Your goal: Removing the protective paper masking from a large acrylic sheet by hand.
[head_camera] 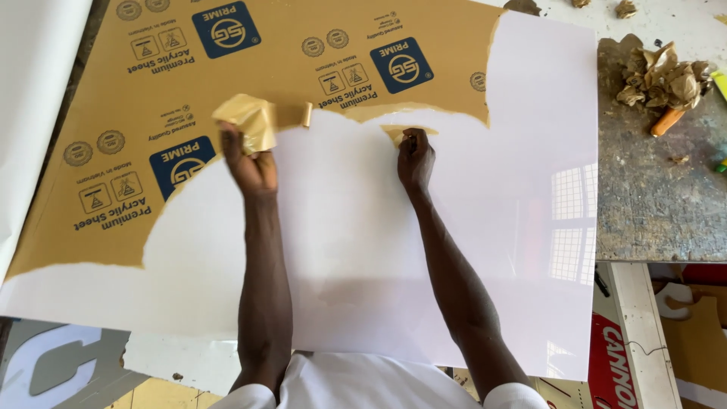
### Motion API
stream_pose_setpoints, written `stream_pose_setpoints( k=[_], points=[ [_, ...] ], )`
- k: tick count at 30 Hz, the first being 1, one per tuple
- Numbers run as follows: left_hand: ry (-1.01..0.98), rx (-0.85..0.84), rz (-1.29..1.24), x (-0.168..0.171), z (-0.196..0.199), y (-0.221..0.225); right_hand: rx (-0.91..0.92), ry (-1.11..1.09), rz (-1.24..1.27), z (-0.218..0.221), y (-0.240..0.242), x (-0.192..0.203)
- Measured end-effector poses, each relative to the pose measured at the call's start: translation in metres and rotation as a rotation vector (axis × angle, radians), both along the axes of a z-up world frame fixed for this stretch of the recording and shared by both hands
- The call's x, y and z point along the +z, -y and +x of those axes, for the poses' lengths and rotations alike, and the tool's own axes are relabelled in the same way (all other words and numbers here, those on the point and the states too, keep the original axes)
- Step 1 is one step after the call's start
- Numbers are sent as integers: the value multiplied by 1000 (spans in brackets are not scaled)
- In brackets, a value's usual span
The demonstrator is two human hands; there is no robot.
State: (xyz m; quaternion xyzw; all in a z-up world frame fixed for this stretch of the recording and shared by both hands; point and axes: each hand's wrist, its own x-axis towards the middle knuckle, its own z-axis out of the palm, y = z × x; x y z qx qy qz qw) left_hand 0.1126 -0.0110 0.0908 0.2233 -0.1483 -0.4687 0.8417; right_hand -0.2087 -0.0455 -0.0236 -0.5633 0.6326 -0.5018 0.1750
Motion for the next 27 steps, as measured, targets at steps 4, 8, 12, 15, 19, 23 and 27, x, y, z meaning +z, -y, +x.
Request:
stream_pose_setpoints(
  k=[4,8,12,15,19,23,27],
  points=[
    [189,69,-35,-28,53,-16,18,15,23,8,-6,1],
    [319,46,131,-64,6,-38,321,441,80,64,-38,20],
    [471,-119,327,-108,-80,-59,501,813,193,84,-57,32],
    [577,-51,440,-81,-106,-82,420,937,221,87,-67,34],
    [798,-8,493,-79,-125,-84,338,1046,227,90,-75,37],
    [962,105,322,-76,-122,-66,230,1212,247,90,-82,36],
    [1497,567,270,-122,-75,30,242,1014,230,75,-71,28]
  ],
)
